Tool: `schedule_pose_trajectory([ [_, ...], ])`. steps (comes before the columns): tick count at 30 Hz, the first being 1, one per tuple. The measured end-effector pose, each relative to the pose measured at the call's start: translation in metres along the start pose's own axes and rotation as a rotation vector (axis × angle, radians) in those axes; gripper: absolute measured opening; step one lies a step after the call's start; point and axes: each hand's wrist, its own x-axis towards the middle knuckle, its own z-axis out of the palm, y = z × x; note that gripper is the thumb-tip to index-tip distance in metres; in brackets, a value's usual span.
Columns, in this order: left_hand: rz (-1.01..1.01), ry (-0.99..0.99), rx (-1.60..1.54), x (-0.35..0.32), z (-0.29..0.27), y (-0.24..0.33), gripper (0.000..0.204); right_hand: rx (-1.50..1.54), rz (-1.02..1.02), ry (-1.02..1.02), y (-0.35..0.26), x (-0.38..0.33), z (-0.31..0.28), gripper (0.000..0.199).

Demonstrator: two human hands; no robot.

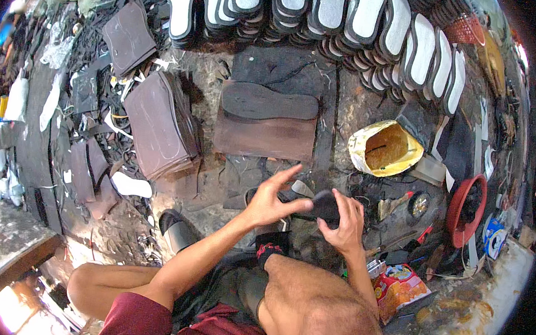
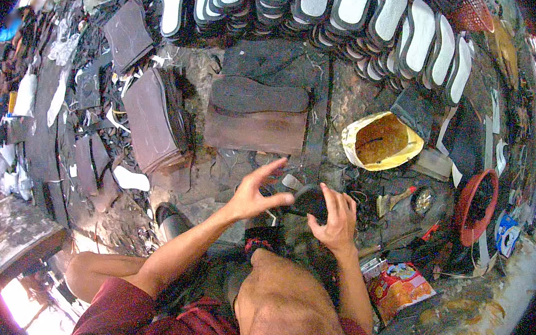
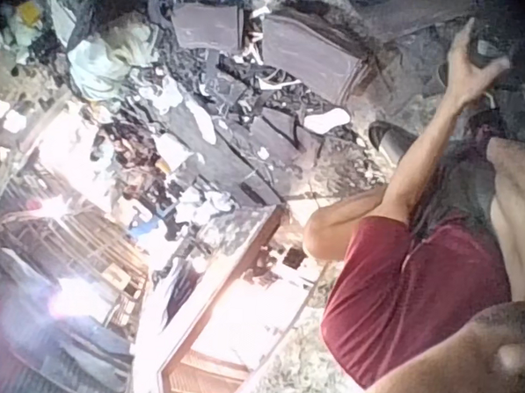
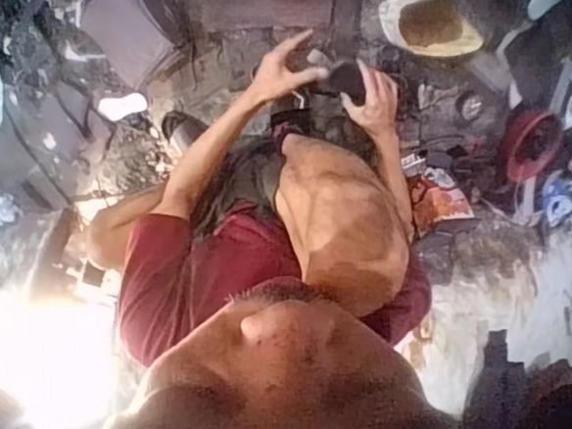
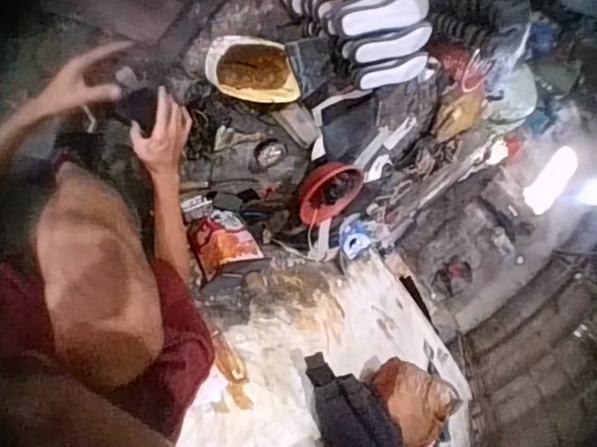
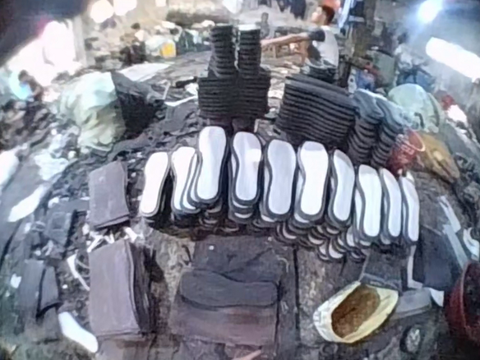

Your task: The person applies glue to the sole of a slipper using a brush, then presses a brown rubber sole onto the glued area. They repeat this process with multiple slippers, stacking the finished ones nearby.

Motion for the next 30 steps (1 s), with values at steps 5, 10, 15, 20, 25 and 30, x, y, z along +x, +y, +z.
schedule_pose_trajectory([
  [5, -0.210, -0.065, -0.193, 0.000, -0.004, 0.028, 0.054, -0.126, -0.164, 0.051, -0.027, 0.029, -0.018, 0.083],
  [10, 0.516, 0.074, -0.042, 0.001, -0.062, 0.057, 0.043, 0.064, -0.164, 0.518, -0.041, 0.060, -0.052, 0.079],
  [15, 0.688, 0.121, -0.030, -0.009, -0.083, 0.096, 0.052, 0.047, -0.305, 0.707, -0.029, 0.081, -0.073, 0.040],
  [20, 0.893, 0.209, 0.398, -0.013, -0.087, 0.090, 0.042, -0.113, -0.335, 0.798, -0.026, 0.078, -0.069, 0.041],
  [25, 0.085, 0.028, -0.190, -0.030, -0.103, 0.070, 0.038, 0.755, 0.103, 0.383, -0.024, 0.057, -0.084, 0.051],
  [30, -0.472, 0.475, -0.672, -0.020, -0.092, -0.008, 0.048, 1.193, 0.511, 0.130, -0.025, 0.082, -0.021, 0.049],
])
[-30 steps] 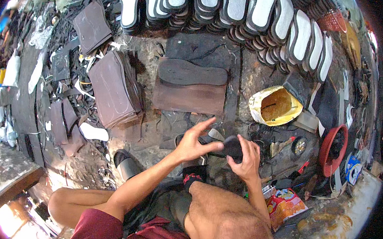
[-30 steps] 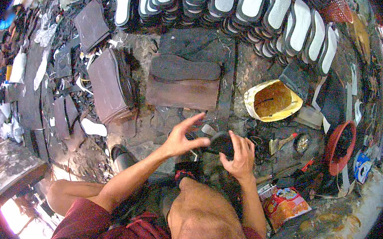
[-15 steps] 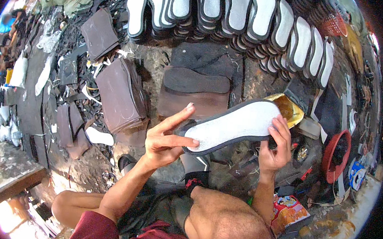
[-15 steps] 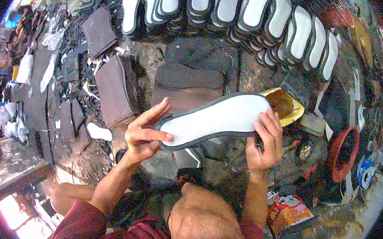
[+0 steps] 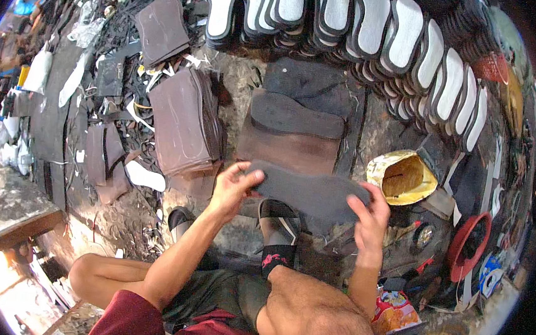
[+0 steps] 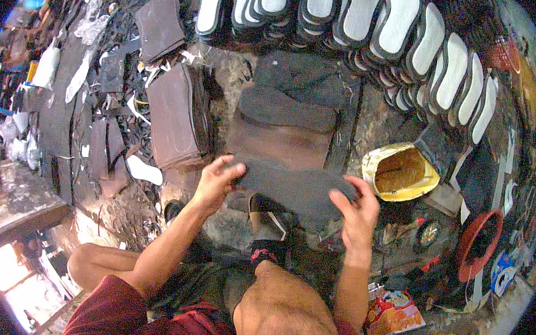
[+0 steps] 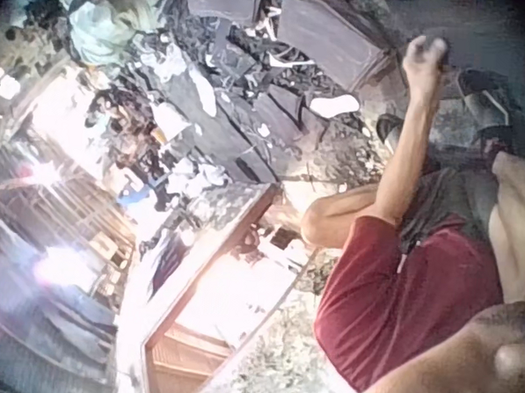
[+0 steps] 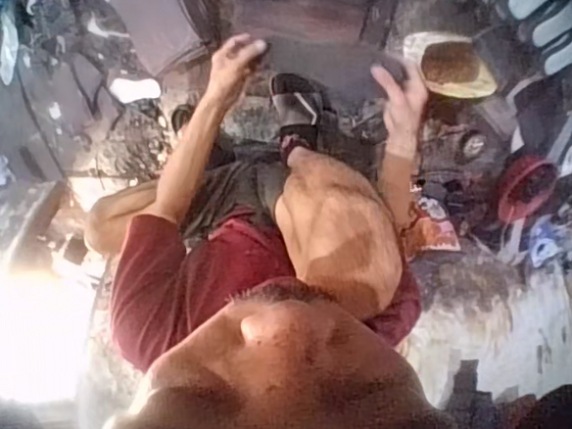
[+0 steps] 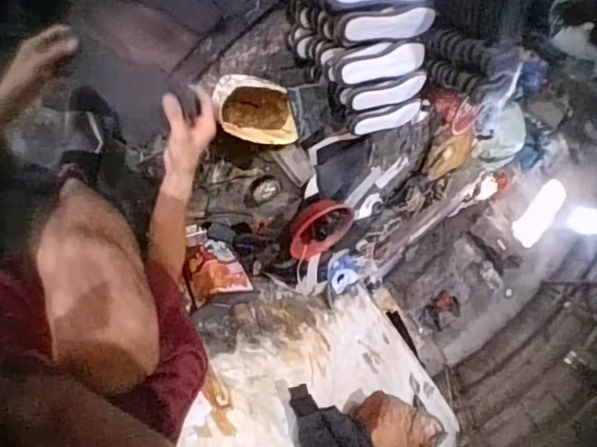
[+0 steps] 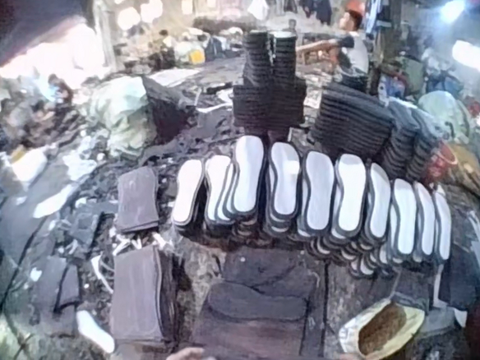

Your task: The person applies glue to the sole of a slipper using a brush, then presses a brown rubber sole onto the glued area. They repeat this process with multiple slippers, stacking the finished ones nearby.

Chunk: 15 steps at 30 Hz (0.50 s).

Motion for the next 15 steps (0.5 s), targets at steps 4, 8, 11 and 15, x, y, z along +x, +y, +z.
schedule_pose_trajectory([
  [4, 0.133, 0.099, 0.109, 0.048, -0.006, 0.020, 0.043, -0.115, 0.056, -0.029, 0.030, 0.056, 0.023, 0.051],
  [8, 0.116, 0.152, 0.094, 0.084, -0.021, 0.035, 0.041, 0.036, 0.184, -0.027, 0.040, 0.087, 0.019, 0.050],
  [11, -0.075, -0.044, -0.412, 0.087, -0.025, 0.053, 0.034, 0.532, 0.190, -0.161, 0.010, 0.084, 0.037, 0.045],
  [15, -0.090, -0.248, -0.613, 0.060, 0.010, 0.073, 0.034, 0.764, 0.149, -0.191, 0.003, 0.089, 0.032, 0.046],
])
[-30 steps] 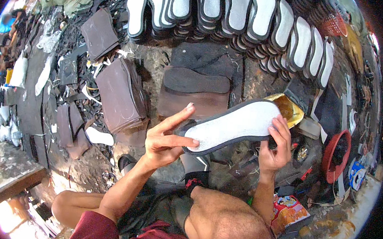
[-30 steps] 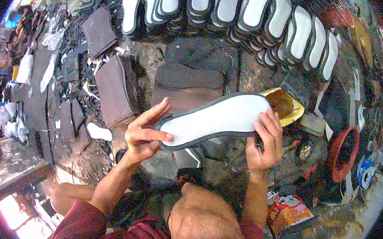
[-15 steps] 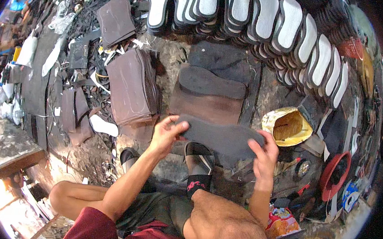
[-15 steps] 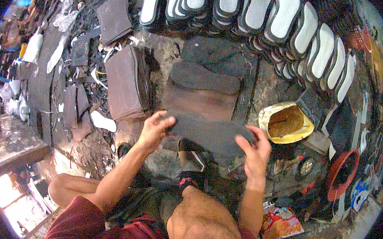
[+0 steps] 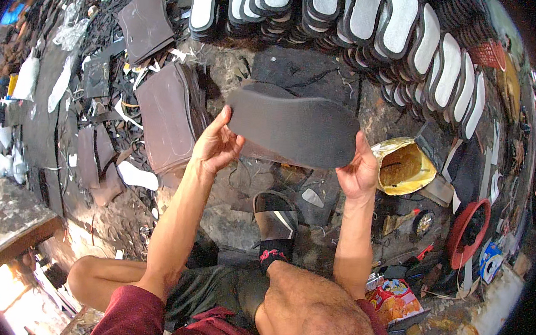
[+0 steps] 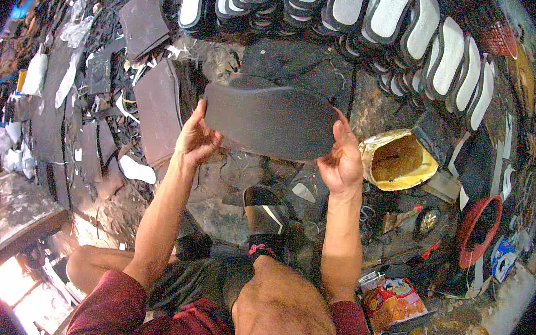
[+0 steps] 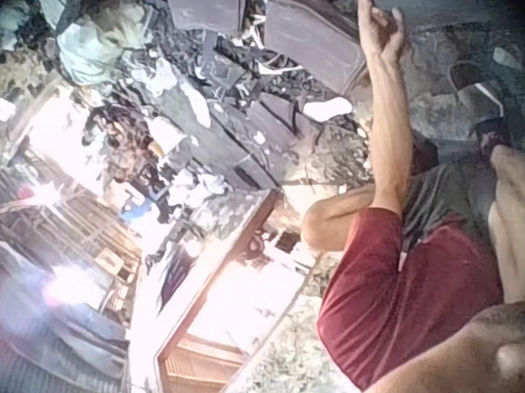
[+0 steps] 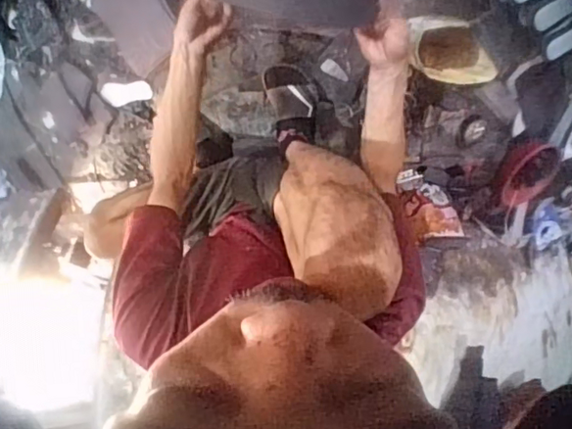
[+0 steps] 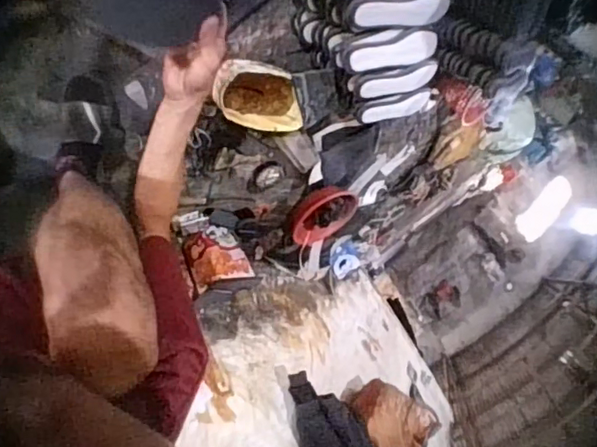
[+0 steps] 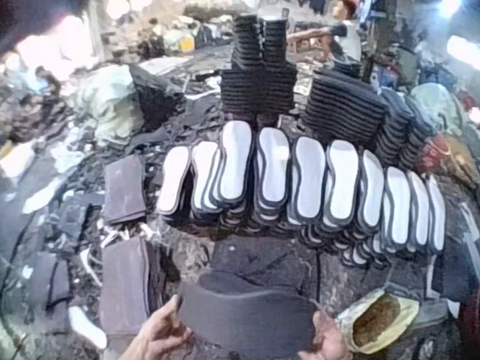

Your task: The person applies glue to the sole of a slipper using a brush, then presses a brown rubber sole onto the glued area. They repeat this process with multiple slippers, stacking the finished ones nearby.

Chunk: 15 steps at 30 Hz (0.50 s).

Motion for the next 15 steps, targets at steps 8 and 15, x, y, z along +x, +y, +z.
schedule_pose_trajectory([
  [8, 0.359, 0.357, 0.802, 0.019, -0.042, -0.007, 0.041, -0.788, -0.149, 0.299, 0.025, 0.005, -0.029, 0.043],
  [15, 0.414, 0.379, 0.932, 0.029, -0.067, -0.029, 0.044, -0.825, -0.091, 0.338, 0.045, 0.014, -0.050, 0.046],
])
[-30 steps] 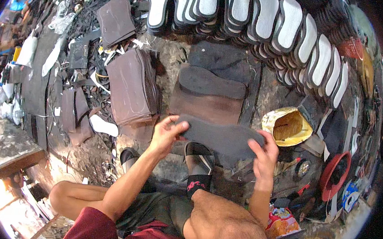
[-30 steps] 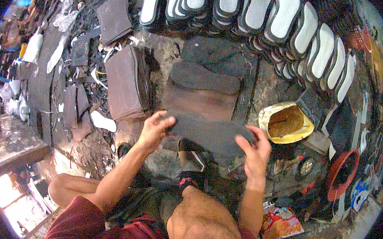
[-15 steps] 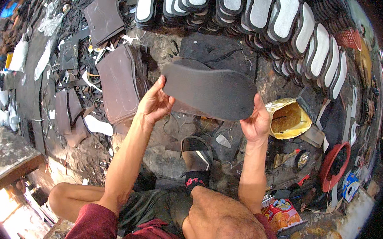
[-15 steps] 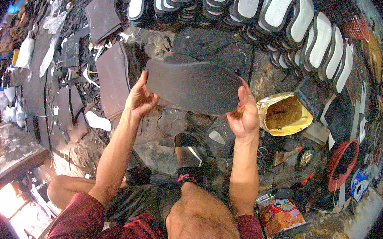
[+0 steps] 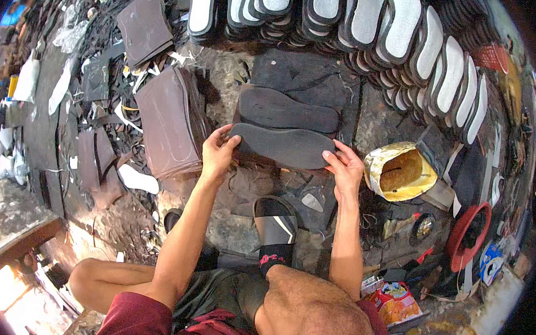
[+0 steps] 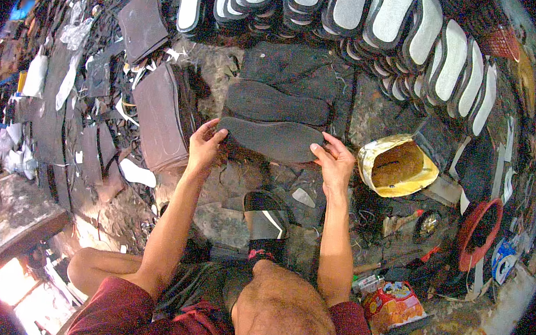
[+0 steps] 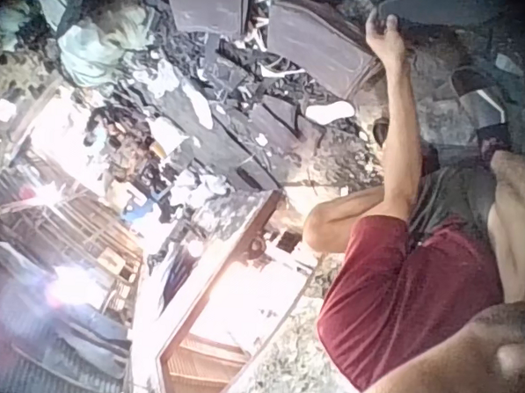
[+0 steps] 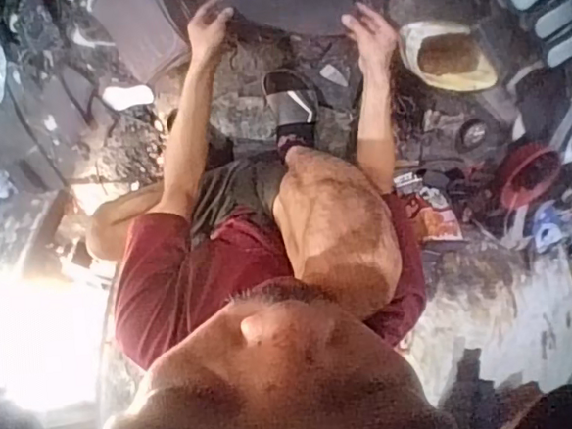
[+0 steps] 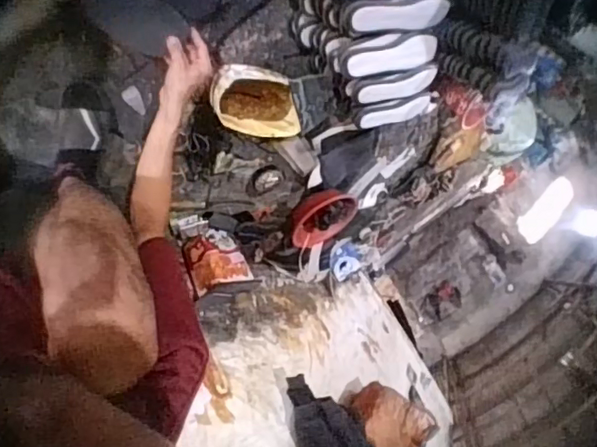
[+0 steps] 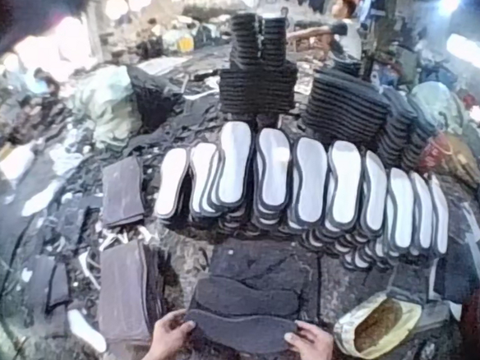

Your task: The person applies glue to the sole of a slipper using a brush, then presses a brown rubber sole onto the glued area. They repeat this process with multiple slippers, stacking the finished ones nearby.

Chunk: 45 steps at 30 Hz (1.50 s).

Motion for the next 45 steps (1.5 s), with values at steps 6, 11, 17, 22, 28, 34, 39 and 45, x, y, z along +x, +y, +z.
schedule_pose_trajectory([
  [6, 0.007, -0.003, 0.070, 0.005, 0.004, -0.005, 0.044, 0.002, 0.033, 0.021, 0.018, 0.010, -0.003, 0.046],
  [11, -0.012, 0.015, -0.014, 0.007, 0.003, -0.015, 0.040, 0.037, 0.028, 0.043, 0.021, 0.012, 0.003, 0.046],
  [17, 0.053, 0.022, -0.002, 0.008, 0.007, -0.018, 0.041, -0.004, 0.011, 0.077, 0.030, 0.014, 0.003, 0.046],
  [22, 0.032, 0.041, 0.108, 0.008, 0.013, -0.008, 0.040, -0.094, -0.070, 0.130, 0.038, 0.016, 0.001, 0.047],
  [28, 0.090, 0.097, 0.210, 0.001, 0.018, 0.000, 0.041, -0.966, -0.540, 0.499, 0.018, -0.009, 0.018, 0.059],
  [34, -0.032, 0.068, 0.001, -0.001, 0.014, -0.014, 0.041, -0.440, -0.103, 0.421, 0.038, -0.012, 0.033, 0.053],
  [39, -0.299, 0.019, -0.684, 0.009, -0.011, -0.021, 0.039, -0.450, -0.436, 0.111, -0.034, -0.054, 0.035, 0.029],
  [45, -0.435, -0.293, -1.207, -0.051, 0.020, 0.058, 0.033, -0.644, -1.251, -0.590, -0.098, -0.156, 0.047, 0.046],
])
